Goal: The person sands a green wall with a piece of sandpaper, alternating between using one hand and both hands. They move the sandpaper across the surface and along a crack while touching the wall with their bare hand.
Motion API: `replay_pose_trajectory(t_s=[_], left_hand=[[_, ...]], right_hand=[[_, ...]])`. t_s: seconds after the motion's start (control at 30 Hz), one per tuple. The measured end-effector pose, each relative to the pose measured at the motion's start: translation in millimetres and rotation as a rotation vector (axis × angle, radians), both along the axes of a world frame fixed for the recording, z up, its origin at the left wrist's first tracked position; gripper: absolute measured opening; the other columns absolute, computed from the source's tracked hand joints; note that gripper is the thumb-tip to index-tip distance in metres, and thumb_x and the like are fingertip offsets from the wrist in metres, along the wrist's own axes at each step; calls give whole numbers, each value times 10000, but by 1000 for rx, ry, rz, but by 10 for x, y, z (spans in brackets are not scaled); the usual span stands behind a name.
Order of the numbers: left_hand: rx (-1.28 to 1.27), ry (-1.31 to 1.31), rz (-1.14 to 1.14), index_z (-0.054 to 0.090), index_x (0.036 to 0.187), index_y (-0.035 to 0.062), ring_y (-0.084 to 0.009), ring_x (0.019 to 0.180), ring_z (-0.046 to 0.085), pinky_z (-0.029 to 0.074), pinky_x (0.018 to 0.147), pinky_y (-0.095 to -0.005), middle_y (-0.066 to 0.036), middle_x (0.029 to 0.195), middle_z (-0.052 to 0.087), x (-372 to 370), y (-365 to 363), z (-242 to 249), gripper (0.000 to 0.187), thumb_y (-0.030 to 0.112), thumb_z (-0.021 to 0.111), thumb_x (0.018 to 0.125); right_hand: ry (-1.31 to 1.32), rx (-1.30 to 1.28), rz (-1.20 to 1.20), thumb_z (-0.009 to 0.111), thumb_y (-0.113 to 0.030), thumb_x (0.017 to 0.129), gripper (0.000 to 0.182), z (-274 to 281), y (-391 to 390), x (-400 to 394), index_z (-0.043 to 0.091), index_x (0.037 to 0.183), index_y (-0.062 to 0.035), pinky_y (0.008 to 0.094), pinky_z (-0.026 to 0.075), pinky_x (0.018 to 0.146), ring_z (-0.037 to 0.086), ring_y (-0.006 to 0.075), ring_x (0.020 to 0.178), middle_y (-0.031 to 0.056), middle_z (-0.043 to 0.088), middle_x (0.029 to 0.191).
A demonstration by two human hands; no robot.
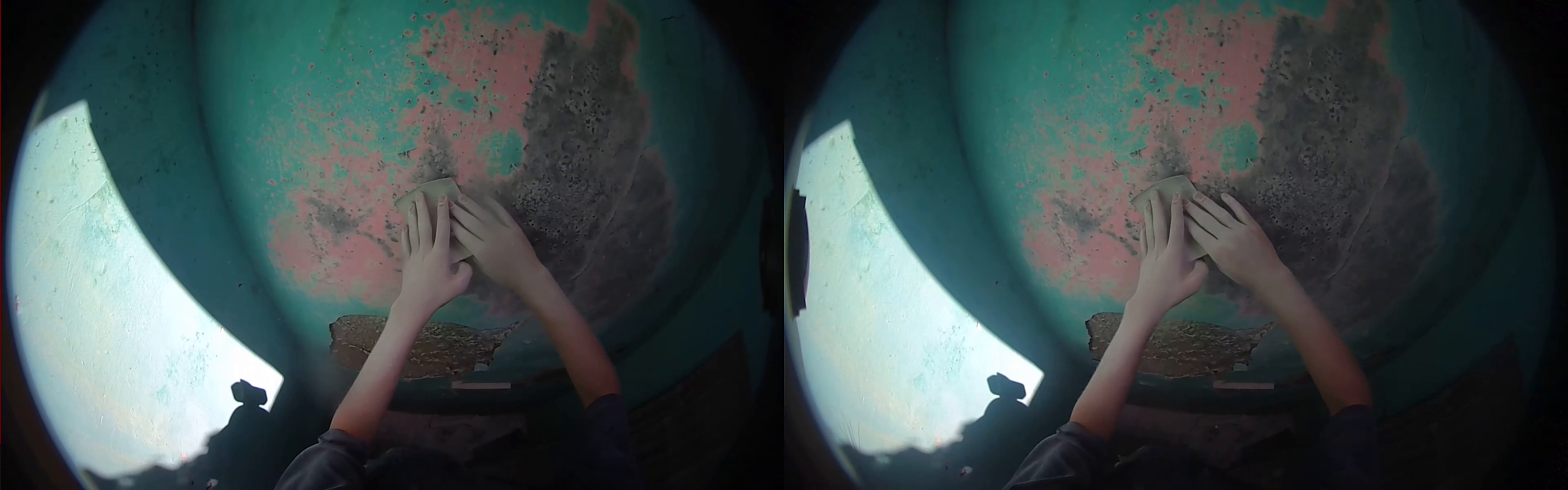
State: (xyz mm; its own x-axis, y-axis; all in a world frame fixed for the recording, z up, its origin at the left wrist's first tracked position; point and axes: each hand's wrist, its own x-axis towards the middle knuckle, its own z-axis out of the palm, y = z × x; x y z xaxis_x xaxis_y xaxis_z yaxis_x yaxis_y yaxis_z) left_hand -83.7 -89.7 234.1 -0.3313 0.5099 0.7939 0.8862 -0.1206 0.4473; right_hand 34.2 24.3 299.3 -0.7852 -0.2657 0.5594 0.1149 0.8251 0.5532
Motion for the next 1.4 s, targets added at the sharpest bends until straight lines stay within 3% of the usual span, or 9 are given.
replay_pose_trajectory(t_s=[0.13, 0.23, 0.4, 0.67, 0.77, 0.97, 1.17, 1.27, 1.4], left_hand=[[-103, 70, 315, 164, 1628, 76, -541, 1512, 106, 158, 1172, -684, -348, 1631, 102, 185, 157, 34, 946, 224, 656, 834], [-41, 77, 461, 196, 1622, 76, -533, 1500, 138, 184, 1155, -695, -329, 1630, 127, 258, 307, 43, 848, 275, 634, 923], [27, 113, 580, 232, 1611, 51, -493, 1511, 164, 201, 1154, -684, -256, 1655, 165, 195, 424, 250, 716, 282, 552, 1013], [-154, 127, 503, 244, 1603, 17, -444, 1518, 234, 200, 1200, -602, -202, 1652, 264, 391, 394, -12, 637, 230, 469, 1046], [-2, 128, 543, 245, 1604, 19, -442, 1520, 231, 194, 1200, -608, -209, 1645, 275, 198, 339, 492, 628, 209, 456, 1043], [-163, 164, 501, 251, 1595, 10, -452, 1509, 246, 202, 1198, -607, -219, 1633, 293, 390, 377, 6, 589, 267, 406, 1088], [20, 174, 514, 241, 1601, 14, -462, 1504, 256, 220, 1200, -588, -223, 1636, 285, 149, 345, 540, 634, 169, 457, 1026], [-178, 133, 484, 242, 1594, 0, -477, 1499, 253, 257, 1191, -575, -242, 1629, 282, 431, 418, -169, 611, 179, 447, 1047], [-166, 134, 476, 242, 1588, -12, -490, 1495, 249, 278, 1180, -578, -264, 1624, 276, 247, 336, -133, 600, 236, 436, 1077]], right_hand=[[94, -16, 59, 643, -105, 875, 450, 238, 176, 262, 624, 1323, -63, 437, 402, 1132, 532, 257, 1340, 95, 621, 1340], [504, -106, 306, 675, -14, 811, 502, 445, 397, 256, 633, 1307, -83, 412, 461, 982, 634, 270, 1105, 98, 650, 1245], [514, -134, 346, 696, -59, 794, 477, 592, 414, -5, 652, 1268, -96, 378, 453, 941, 631, 241, 1073, 68, 664, 1216], [631, -121, 369, 696, -125, 779, 400, 387, 488, -147, 703, 1178, -128, 379, 453, 926, 606, 239, 1041, 26, 676, 1085], [611, -127, 390, 696, -130, 770, 410, 398, 487, -135, 702, 1180, -129, 381, 458, 926, 605, 242, 1044, 27, 671, 1082], [611, -158, 394, 700, -135, 764, 394, 386, 488, -119, 709, 1158, -133, 382, 461, 929, 606, 248, 1046, 31, 667, 1083], [611, -138, 400, 702, -139, 766, 377, 388, 492, -132, 710, 1143, -134, 386, 460, 927, 604, 252, 1046, 28, 663, 1081], [605, -145, 396, 700, -139, 767, 365, 392, 477, -113, 709, 1132, -135, 388, 459, 927, 601, 254, 1052, 26, 660, 1082], [588, -139, 405, 695, -139, 768, 358, 418, 448, -90, 708, 1125, -138, 392, 456, 929, 597, 255, 1055, 26, 658, 1085]])
